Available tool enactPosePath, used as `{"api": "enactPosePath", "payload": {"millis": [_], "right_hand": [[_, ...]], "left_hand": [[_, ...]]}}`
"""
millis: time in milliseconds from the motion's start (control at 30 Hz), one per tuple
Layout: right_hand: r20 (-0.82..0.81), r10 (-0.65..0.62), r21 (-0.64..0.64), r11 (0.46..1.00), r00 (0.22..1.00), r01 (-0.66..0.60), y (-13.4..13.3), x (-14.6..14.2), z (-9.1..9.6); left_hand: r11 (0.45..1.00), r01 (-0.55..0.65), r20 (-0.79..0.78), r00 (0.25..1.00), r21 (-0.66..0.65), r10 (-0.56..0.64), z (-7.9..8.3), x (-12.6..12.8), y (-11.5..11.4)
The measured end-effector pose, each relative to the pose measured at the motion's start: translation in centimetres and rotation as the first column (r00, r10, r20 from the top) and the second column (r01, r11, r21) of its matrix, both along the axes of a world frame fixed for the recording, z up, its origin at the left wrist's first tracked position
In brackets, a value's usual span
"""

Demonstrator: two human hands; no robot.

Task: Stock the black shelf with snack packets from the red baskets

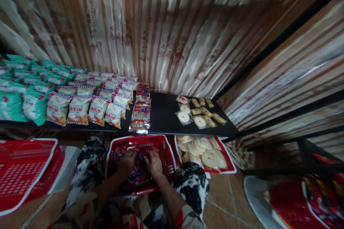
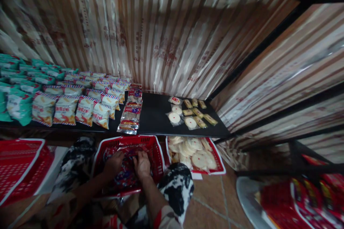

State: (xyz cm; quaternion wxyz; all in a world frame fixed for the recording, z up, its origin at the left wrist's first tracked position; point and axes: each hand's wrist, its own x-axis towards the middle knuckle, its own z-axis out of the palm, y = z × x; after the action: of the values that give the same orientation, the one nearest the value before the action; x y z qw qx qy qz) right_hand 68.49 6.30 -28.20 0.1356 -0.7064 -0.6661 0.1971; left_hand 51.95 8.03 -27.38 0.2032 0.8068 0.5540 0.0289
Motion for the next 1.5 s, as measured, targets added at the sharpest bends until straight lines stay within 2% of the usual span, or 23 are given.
{"api": "enactPosePath", "payload": {"millis": [133,233,333,400,500,600,700,800,900,1033,1100,1200,1267,1367,1500], "right_hand": [[-0.085,0.107,0.16,0.983,0.991,-0.093,0.3,-0.2,1.7],[-0.151,0.147,0.18,0.976,0.978,-0.119,0.4,0.2,2.8],[-0.249,0.139,0.182,0.979,0.958,-0.094,0.4,0.9,4.1],[-0.371,0.151,0.188,0.978,0.916,-0.085,0.4,1.5,5.0],[-0.55,0.167,0.172,0.981,0.818,-0.084,0.2,2.3,6.6],[-0.665,0.121,0.112,0.992,0.737,-0.061,0.0,3.2,8.6],[-0.759,0.03,0.032,0.999,0.651,-0.008,0.3,4.1,10.9],[-0.828,-0.062,-0.026,0.997,0.557,0.072,1.1,5.1,12.7],[-0.869,-0.158,-0.058,0.974,0.468,0.221,2.5,6.2,13.3],[-0.937,-0.214,-0.094,0.916,0.277,0.39,5.1,6.8,13.3],[-0.952,-0.197,-0.082,0.903,0.235,0.423,6.4,6.6,13.6],[-0.96,-0.18,-0.075,0.903,0.215,0.422,8.3,5.6,14.4],[-0.966,-0.172,-0.087,0.918,0.191,0.388,9.4,4.8,15.0],[-0.978,-0.148,-0.097,0.945,0.145,0.313,10.9,3.9,15.5],[-0.983,-0.16,-0.133,0.955,0.085,0.265,12.8,3.3,15.3]], "left_hand": [[0.996,0.076,0.063,0.995,0.053,-0.079,2.6,0.2,0.7],[0.979,0.176,0.082,0.979,0.103,-0.184,5.3,0.2,1.5],[0.927,0.319,0.086,0.937,0.197,-0.34,8.4,0.3,2.1],[0.894,0.361,0.11,0.91,0.265,-0.4,10.3,0.5,2.5],[0.861,0.368,0.166,0.881,0.351,-0.443,12.7,1.0,3.0],[0.841,0.339,0.22,0.862,0.421,-0.457,14.4,1.6,3.6],[0.829,0.229,0.297,0.858,0.51,-0.42,15.4,2.4,4.0],[0.818,0.042,0.379,0.872,0.573,-0.31,15.5,3.2,4.1],[0.832,-0.083,0.445,0.871,0.548,-0.206,14.7,3.9,4.3],[0.918,-0.177,0.584,0.809,0.355,-0.07,13.4,4.3,5.1],[0.969,-0.168,0.669,0.743,0.184,0.002,13.0,4.6,5.8],[0.99,-0.118,0.766,0.628,-0.083,0.139,12.5,5.3,6.8],[0.978,-0.105,0.801,0.563,-0.178,0.206,12.0,5.9,7.6],[0.969,-0.16,0.821,0.516,-0.19,0.246,11.1,6.7,9.0],[0.95,-0.286,0.813,0.519,-0.127,0.265,10.4,7.0,11.6]]}}
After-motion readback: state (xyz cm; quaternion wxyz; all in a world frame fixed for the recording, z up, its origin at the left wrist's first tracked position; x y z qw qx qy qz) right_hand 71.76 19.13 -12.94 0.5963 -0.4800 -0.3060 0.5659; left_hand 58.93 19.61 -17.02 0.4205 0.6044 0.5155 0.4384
